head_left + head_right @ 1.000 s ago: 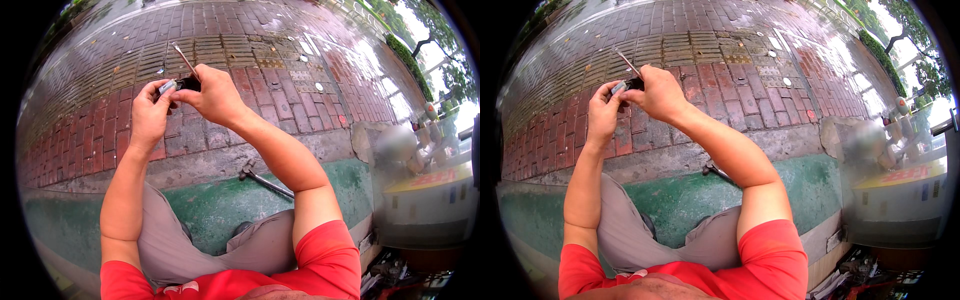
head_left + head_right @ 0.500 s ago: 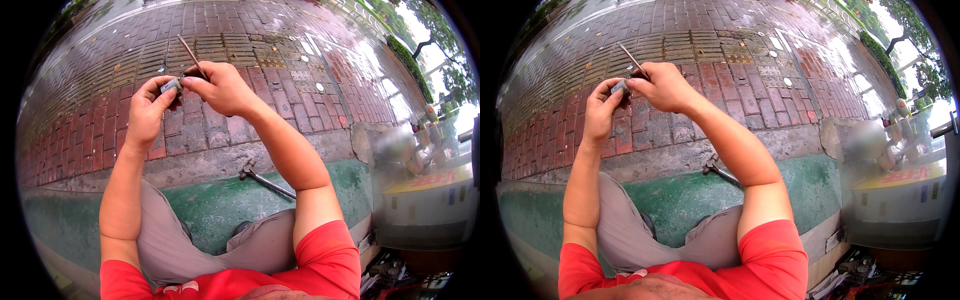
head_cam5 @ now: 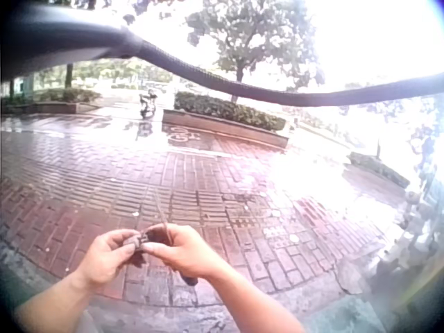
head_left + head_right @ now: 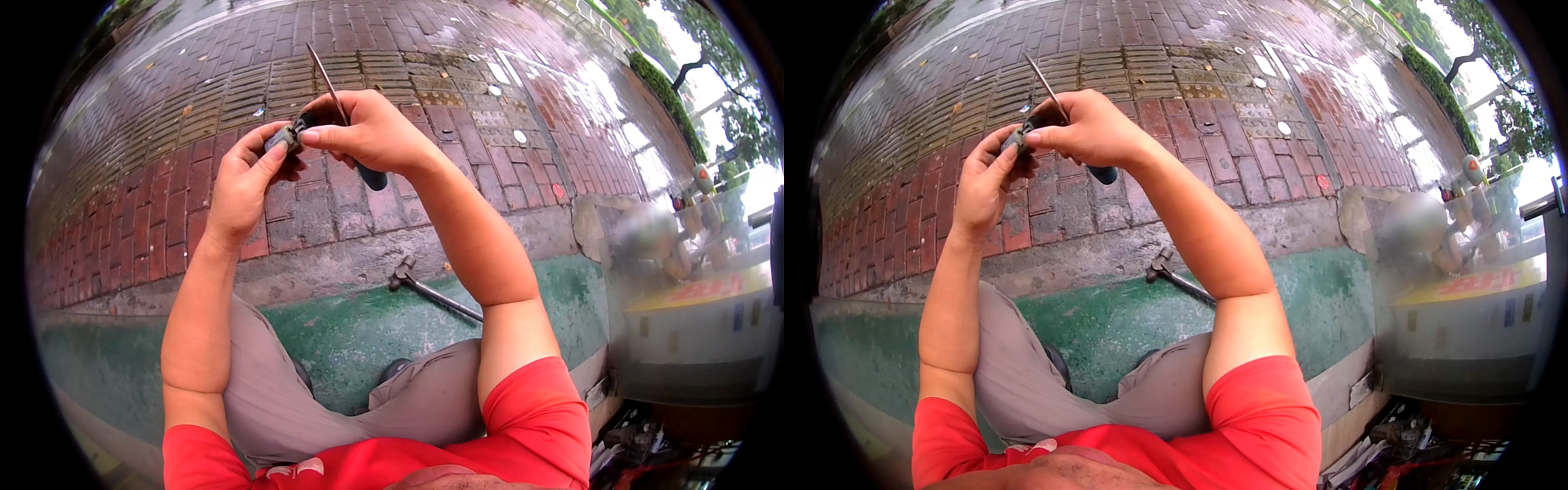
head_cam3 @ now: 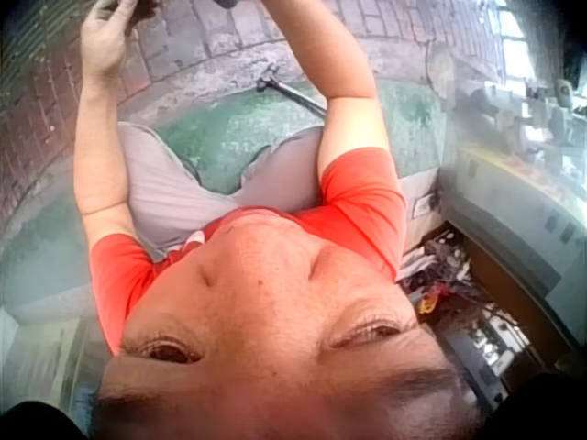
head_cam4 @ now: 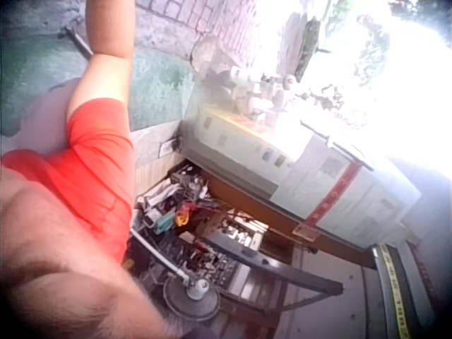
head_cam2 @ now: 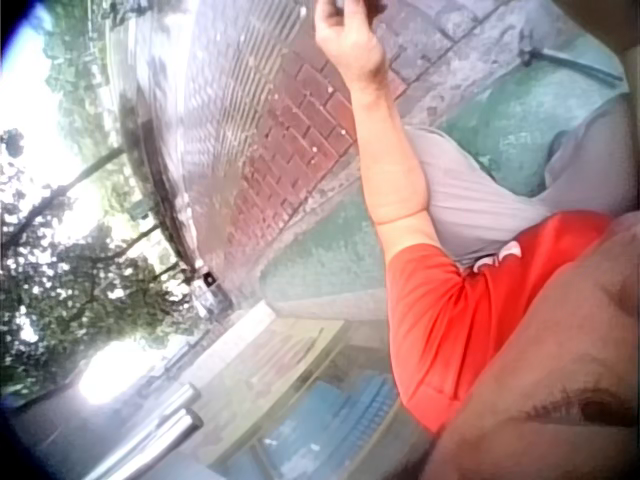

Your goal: The person disassembles a small motor using a hammer and a screwdriver while sitting on the ground. They hold the motor in their hands, strike the casing with the hammer, and use the screwdriver to pry and remove parts.

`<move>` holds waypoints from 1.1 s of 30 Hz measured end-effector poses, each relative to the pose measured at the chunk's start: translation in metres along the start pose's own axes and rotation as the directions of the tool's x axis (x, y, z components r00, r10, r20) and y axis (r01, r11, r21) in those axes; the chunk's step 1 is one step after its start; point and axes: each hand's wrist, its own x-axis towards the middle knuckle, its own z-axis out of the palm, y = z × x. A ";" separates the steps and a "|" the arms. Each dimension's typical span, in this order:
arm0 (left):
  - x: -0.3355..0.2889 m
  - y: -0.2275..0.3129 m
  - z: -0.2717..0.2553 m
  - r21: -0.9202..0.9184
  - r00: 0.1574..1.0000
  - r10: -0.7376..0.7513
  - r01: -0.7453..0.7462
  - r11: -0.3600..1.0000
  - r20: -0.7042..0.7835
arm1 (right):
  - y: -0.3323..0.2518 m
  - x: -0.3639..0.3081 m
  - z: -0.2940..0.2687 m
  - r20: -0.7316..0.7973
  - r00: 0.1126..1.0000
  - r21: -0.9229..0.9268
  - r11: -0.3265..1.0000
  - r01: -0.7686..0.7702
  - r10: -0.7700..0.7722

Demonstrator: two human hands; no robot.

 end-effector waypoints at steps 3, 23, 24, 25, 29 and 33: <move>0.002 -0.002 0.000 0.012 0.999 -0.030 0.030 0.999 0.012 | -0.002 0.001 0.006 -0.103 0.994 -0.166 0.986 0.024 -0.042; -0.006 0.001 0.016 0.308 0.943 0.133 -0.034 0.951 -0.305 | 0.008 0.004 0.039 -0.277 0.793 -0.722 0.662 0.200 -0.542; -0.006 0.003 0.017 0.305 0.950 0.127 -0.036 0.952 -0.284 | 0.008 0.004 0.037 -0.273 0.816 -0.717 0.673 0.181 -0.510; -0.006 0.004 0.017 0.302 0.957 0.121 -0.038 0.953 -0.263 | 0.009 0.005 0.034 -0.268 0.837 -0.712 0.683 0.162 -0.477; -0.006 0.005 0.012 0.269 0.980 0.135 -0.092 0.959 -0.146 | 0.009 0.005 0.020 -0.195 0.927 -0.482 0.854 0.195 -0.321; -0.009 0.010 0.010 0.261 0.985 0.173 -0.163 0.952 -0.017 | 0.002 -0.005 0.008 -0.055 0.998 -0.045 0.998 0.037 -0.040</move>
